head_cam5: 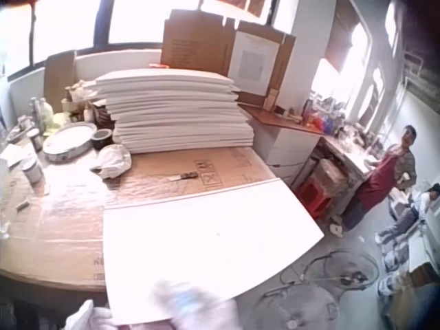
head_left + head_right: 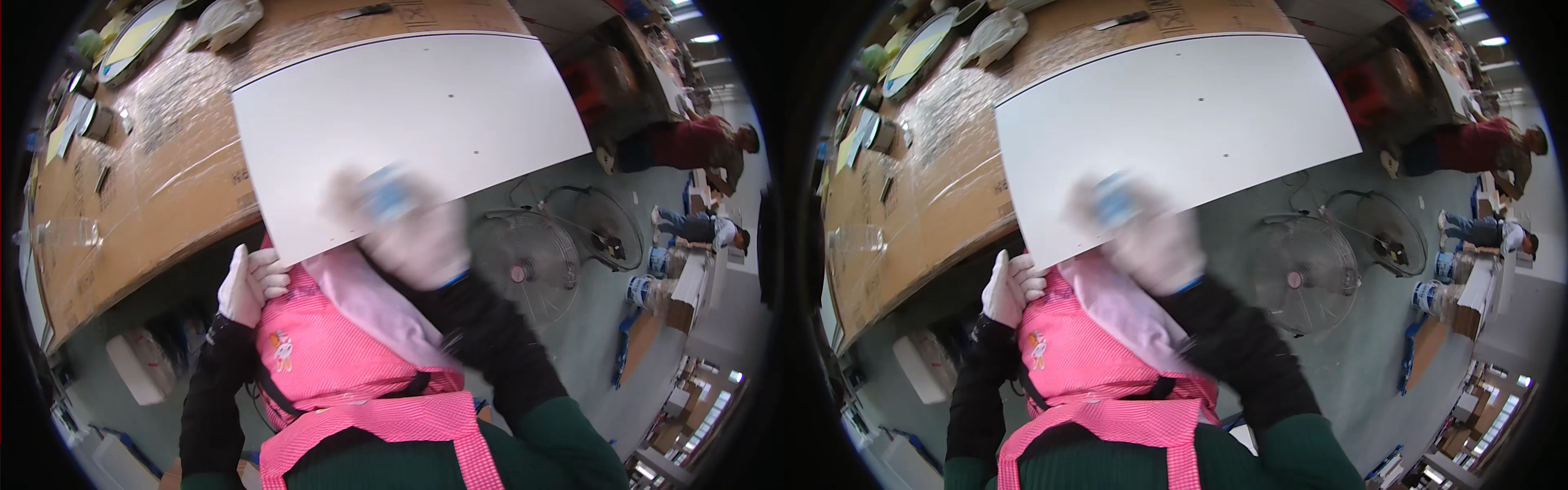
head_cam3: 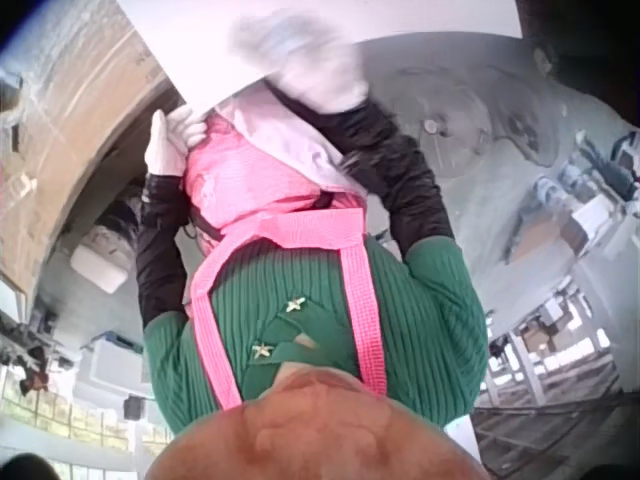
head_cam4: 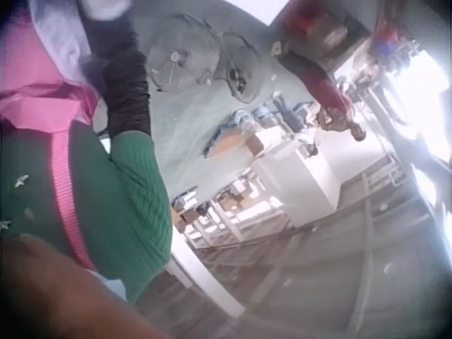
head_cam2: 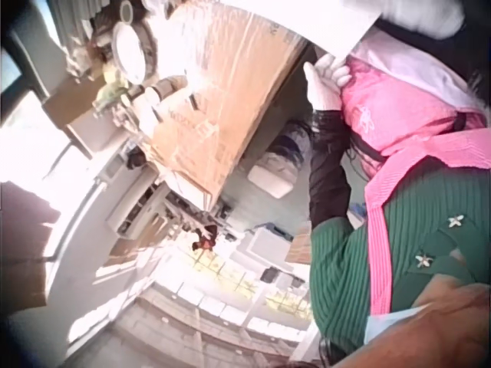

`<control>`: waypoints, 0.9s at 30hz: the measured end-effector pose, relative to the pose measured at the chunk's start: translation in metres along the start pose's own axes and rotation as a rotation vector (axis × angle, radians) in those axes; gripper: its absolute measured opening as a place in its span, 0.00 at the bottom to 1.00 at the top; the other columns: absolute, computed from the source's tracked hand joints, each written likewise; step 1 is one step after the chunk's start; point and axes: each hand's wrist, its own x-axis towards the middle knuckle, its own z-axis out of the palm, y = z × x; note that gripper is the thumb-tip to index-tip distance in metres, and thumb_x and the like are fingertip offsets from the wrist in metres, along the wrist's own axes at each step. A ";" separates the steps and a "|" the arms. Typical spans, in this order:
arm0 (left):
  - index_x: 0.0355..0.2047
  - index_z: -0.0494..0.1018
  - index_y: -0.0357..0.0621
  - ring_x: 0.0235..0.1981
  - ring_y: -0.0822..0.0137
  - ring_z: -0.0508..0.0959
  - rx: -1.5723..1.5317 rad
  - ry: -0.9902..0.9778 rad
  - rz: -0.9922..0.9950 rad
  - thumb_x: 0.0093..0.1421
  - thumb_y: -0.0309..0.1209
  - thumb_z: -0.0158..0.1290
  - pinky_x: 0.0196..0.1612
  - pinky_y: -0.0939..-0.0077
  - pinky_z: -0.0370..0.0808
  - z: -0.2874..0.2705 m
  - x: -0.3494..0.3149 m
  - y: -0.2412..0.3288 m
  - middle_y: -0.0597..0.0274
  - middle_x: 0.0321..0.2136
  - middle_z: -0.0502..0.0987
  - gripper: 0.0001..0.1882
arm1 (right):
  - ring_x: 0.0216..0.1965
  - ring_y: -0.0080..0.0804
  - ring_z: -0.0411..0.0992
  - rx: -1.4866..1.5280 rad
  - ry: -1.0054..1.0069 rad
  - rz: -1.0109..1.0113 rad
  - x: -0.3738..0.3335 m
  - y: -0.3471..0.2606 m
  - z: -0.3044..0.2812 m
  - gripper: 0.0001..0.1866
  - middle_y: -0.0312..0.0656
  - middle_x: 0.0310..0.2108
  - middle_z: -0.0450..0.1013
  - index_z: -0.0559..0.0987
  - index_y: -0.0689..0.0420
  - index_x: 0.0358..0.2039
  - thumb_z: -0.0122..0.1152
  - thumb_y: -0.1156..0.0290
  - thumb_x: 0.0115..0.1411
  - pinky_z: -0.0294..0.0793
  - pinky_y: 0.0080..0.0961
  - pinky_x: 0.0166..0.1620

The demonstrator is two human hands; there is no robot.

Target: The recorder uses a blue cleaning sponge or block to wipe down and clean white boards on a workbench in a furniture factory setting.

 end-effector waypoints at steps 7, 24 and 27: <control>0.56 0.69 0.26 0.27 0.69 0.79 0.091 -0.209 -0.021 0.70 0.64 0.29 0.28 0.81 0.76 0.014 0.003 0.006 0.52 0.36 0.81 0.46 | 0.59 0.45 0.68 0.360 -0.043 -0.501 0.042 -0.073 -0.088 0.15 0.53 0.50 0.71 0.73 0.61 0.42 0.50 0.60 0.69 0.60 0.46 0.70; 0.56 0.70 0.32 0.25 0.70 0.80 -0.017 -0.157 -0.100 0.71 0.46 0.42 0.25 0.82 0.75 0.002 0.017 0.002 0.55 0.34 0.83 0.28 | 0.47 0.37 0.73 0.357 -0.003 -0.565 0.113 -0.063 -0.056 0.12 0.46 0.42 0.74 0.76 0.58 0.37 0.49 0.63 0.71 0.70 0.36 0.60; 0.56 0.70 0.33 0.25 0.70 0.80 0.007 -0.097 -0.100 0.71 0.46 0.42 0.25 0.82 0.75 -0.010 0.014 -0.003 0.55 0.34 0.83 0.27 | 0.44 0.27 0.72 0.226 -0.120 -0.249 0.105 0.060 0.024 0.18 0.39 0.47 0.74 0.71 0.60 0.58 0.46 0.65 0.73 0.73 0.26 0.50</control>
